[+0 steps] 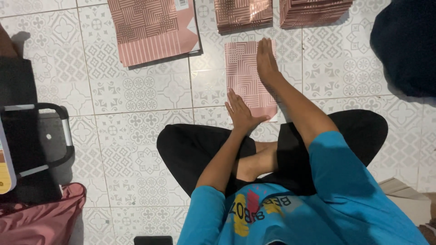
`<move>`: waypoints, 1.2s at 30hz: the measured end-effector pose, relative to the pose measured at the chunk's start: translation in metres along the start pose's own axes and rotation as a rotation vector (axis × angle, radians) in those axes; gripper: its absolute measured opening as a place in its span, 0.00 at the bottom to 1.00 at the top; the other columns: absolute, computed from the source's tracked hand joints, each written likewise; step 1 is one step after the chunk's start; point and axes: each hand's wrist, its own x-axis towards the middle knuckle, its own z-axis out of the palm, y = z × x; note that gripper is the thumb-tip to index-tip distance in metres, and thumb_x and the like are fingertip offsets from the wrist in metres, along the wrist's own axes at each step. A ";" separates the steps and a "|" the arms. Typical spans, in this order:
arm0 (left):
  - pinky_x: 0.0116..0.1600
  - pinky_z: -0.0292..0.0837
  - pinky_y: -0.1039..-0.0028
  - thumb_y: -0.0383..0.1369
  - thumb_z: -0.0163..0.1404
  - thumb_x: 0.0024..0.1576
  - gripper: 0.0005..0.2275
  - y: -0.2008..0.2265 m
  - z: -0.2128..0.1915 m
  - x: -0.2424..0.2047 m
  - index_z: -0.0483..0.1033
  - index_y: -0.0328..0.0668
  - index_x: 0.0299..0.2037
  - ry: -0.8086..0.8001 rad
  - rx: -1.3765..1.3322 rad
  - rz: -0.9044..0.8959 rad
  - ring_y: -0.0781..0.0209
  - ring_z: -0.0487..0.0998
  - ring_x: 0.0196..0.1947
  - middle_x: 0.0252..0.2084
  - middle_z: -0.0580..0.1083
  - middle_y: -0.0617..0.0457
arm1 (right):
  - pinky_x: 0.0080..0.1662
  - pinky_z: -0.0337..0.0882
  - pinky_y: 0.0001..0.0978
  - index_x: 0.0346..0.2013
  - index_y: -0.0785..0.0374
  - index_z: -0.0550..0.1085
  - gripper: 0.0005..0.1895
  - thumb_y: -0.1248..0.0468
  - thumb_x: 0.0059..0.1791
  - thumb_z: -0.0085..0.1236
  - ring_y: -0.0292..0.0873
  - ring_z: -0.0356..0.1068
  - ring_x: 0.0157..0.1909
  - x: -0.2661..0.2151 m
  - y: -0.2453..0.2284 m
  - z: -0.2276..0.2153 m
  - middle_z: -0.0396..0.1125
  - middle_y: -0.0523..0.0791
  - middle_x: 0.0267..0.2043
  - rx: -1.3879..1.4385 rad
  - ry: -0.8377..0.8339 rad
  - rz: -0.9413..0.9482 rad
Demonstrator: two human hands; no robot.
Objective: The person is folding and assembling a decorative paper box from a flat template.
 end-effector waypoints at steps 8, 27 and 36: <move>0.72 0.13 0.36 0.70 0.54 0.42 0.69 0.010 -0.012 0.001 0.25 0.11 0.70 0.038 0.013 0.001 0.28 0.17 0.76 0.74 0.22 0.21 | 0.75 0.40 0.57 0.75 0.75 0.48 0.35 0.77 0.51 0.36 0.62 0.33 0.80 -0.056 -0.001 -0.017 0.35 0.61 0.80 -0.212 0.027 -0.275; 0.55 0.72 0.41 0.35 0.55 0.52 0.37 -0.012 -0.057 0.012 0.49 0.57 0.73 0.095 -0.449 -0.488 0.28 0.77 0.52 0.53 0.70 0.39 | 0.59 0.68 0.44 0.61 0.46 0.73 0.24 0.62 0.50 0.61 0.53 0.69 0.61 -0.160 0.031 -0.021 0.67 0.48 0.59 0.363 0.061 0.225; 0.64 0.60 0.71 0.47 0.48 0.70 0.26 0.088 -0.247 0.026 0.57 0.53 0.75 0.581 -1.015 0.241 0.64 0.66 0.56 0.68 0.67 0.46 | 0.56 0.78 0.41 0.61 0.63 0.69 0.18 0.69 0.55 0.54 0.44 0.77 0.52 -0.196 -0.072 -0.146 0.72 0.50 0.54 1.572 -0.001 0.515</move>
